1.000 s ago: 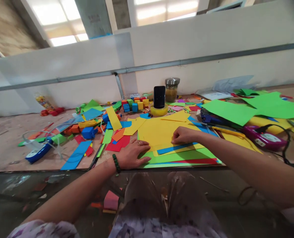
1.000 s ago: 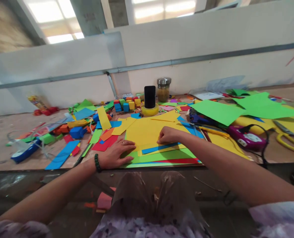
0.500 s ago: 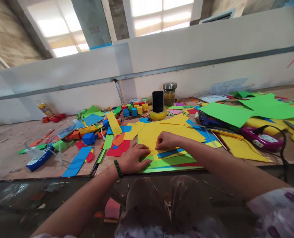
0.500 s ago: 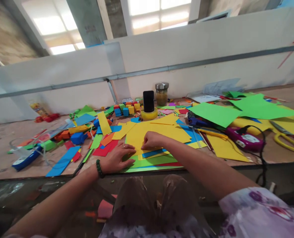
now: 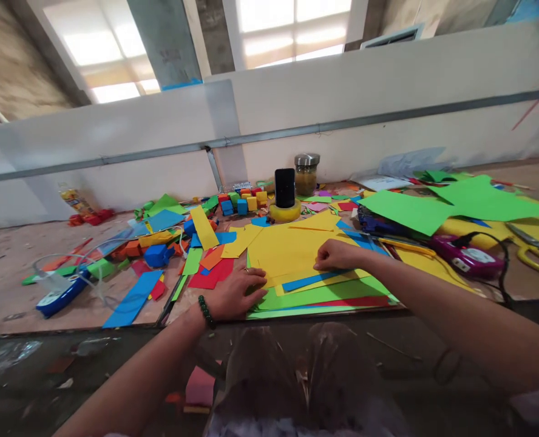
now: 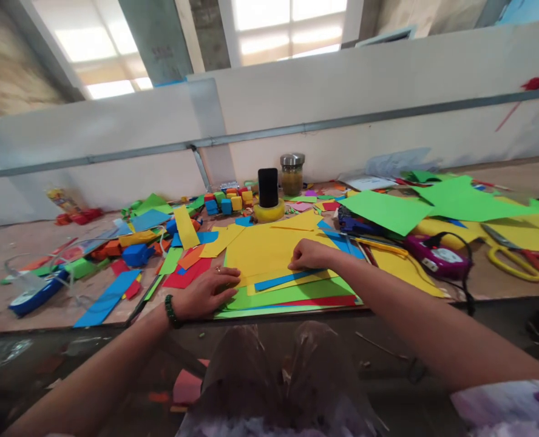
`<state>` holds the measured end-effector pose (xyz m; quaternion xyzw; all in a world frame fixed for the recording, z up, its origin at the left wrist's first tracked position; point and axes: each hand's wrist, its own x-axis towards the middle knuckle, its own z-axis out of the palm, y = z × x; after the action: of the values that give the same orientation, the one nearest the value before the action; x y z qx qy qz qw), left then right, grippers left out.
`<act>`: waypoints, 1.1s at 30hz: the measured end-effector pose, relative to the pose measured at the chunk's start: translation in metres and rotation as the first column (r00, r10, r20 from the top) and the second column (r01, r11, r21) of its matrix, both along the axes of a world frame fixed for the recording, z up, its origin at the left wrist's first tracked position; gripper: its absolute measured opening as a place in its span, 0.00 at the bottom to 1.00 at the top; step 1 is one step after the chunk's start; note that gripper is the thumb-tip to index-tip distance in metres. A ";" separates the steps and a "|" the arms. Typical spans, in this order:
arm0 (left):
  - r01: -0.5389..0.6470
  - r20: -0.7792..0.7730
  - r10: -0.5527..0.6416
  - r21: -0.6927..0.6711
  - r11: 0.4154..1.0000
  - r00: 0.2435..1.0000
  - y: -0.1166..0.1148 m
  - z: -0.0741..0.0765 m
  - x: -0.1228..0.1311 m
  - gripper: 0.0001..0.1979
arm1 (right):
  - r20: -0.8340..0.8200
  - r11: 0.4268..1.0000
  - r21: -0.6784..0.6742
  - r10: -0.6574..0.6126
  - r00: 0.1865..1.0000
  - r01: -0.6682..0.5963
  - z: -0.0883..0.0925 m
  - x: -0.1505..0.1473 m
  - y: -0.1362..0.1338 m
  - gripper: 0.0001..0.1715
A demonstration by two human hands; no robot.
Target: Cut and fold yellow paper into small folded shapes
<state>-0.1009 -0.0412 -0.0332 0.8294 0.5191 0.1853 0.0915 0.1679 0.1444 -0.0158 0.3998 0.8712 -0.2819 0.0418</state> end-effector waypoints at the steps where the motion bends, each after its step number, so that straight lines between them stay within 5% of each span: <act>1: 0.007 -0.009 -0.007 0.001 1.000 1.000 0.001 0.002 0.001 0.16 | 0.007 1.000 0.000 0.006 1.000 -0.006 0.003 0.000 0.002 0.25; 6: -0.081 -0.135 0.097 0.116 0.990 0.986 0.012 0.015 0.016 0.20 | 0.009 0.998 0.064 0.023 1.000 -0.023 0.017 -0.018 0.009 0.27; 11: -0.037 -0.311 0.067 0.099 0.994 0.948 0.017 0.014 0.040 0.23 | -0.037 0.996 0.066 0.061 0.997 -0.059 0.003 -0.040 -0.007 0.20; 19: -0.077 -0.125 0.076 -0.005 0.997 0.989 0.001 0.011 0.016 0.18 | -0.138 1.000 -0.022 0.019 0.990 -0.022 -0.006 0.004 0.005 0.23; 24: -0.276 -0.001 0.276 0.053 0.960 0.961 0.034 0.024 0.003 0.15 | -0.338 0.991 0.045 -0.100 0.936 0.123 -0.010 0.015 0.009 0.34; 29: -0.240 -0.154 0.222 -0.107 0.965 0.963 0.079 0.020 0.021 0.38 | -0.541 0.934 0.219 -0.124 0.832 0.282 -0.017 0.012 0.008 0.31; 33: -0.251 -0.242 0.232 -0.050 0.967 0.942 0.084 0.015 0.032 0.42 | -0.536 0.944 0.262 -0.031 0.844 0.201 -0.016 0.009 -0.003 0.25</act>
<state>-0.0693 0.0433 -0.0177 0.7710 0.6311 0.0753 0.0395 0.1764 0.1413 -0.0320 0.3616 0.8562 -0.2431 -0.2776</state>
